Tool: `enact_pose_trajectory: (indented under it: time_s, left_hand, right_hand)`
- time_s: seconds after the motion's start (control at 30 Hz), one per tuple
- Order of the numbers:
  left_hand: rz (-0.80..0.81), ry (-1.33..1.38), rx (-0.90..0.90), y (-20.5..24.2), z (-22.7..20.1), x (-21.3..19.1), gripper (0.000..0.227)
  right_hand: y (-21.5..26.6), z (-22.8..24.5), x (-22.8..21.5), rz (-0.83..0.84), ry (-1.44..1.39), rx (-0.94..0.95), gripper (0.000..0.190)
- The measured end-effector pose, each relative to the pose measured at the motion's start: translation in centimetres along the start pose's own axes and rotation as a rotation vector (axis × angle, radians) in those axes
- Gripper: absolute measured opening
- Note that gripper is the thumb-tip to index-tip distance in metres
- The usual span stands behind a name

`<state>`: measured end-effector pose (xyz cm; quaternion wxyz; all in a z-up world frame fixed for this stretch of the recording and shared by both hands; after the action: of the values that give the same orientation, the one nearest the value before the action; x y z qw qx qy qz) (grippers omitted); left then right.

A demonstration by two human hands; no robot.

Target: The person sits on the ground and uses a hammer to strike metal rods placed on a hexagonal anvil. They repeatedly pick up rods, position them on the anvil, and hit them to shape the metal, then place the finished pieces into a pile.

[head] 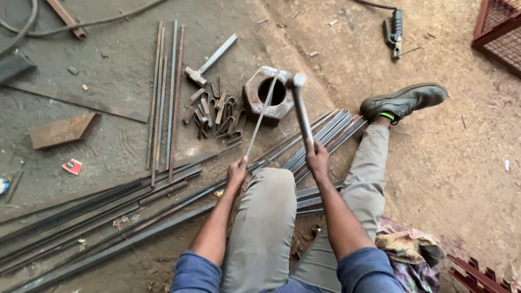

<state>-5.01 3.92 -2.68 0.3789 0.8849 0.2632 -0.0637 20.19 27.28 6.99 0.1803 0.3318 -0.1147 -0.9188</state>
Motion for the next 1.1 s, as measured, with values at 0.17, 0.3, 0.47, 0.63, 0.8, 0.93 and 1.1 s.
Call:
enact_pose_trajectory:
  time_s: [0.17,0.3,0.47,0.63,0.8,0.93,1.1]
  left_hand:
    - [-0.036,0.085,0.235,-0.2,-12.2,-1.1,0.067]
    - [-0.198,0.102,0.801,1.2,-25.4,-4.4,0.062]
    - [0.590,0.683,0.144,-1.4,-22.3,-3.5,0.041]
    - [0.334,0.262,0.058,-3.2,-9.5,-0.1,0.040]
    - [0.244,0.308,0.071,-2.1,-5.5,2.1,0.035]
    - [0.444,0.430,-0.033,2.5,-11.3,0.8,0.035]
    - [0.759,0.812,0.109,7.5,-24.8,2.4,0.035]
  right_hand:
    - [2.3,-2.9,0.4,0.061,0.108,0.127,0.046]
    - [4.0,-4.0,1.5,0.116,0.086,0.166,0.047]
    - [4.0,-4.2,1.9,0.156,-0.045,0.216,0.044]
    - [4.1,-4.2,2.2,0.183,-0.092,0.209,0.042]
    - [3.7,-3.8,1.3,0.167,-0.086,0.179,0.041]
    - [3.6,-3.4,1.3,0.198,-0.162,0.189,0.039]
    - [3.9,-3.7,1.8,0.217,-0.175,0.205,0.039]
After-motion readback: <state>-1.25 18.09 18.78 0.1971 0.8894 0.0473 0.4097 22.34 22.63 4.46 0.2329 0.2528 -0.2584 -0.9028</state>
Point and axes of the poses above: each hand's wrist, its own y-axis away from the middle knuckle, its own x-axis out of the palm, z = x × y, the point moved 8 cm from there along -y, towards the middle knuckle, and after that the axes turned 7 degrees about z, right-handed, at the moved point
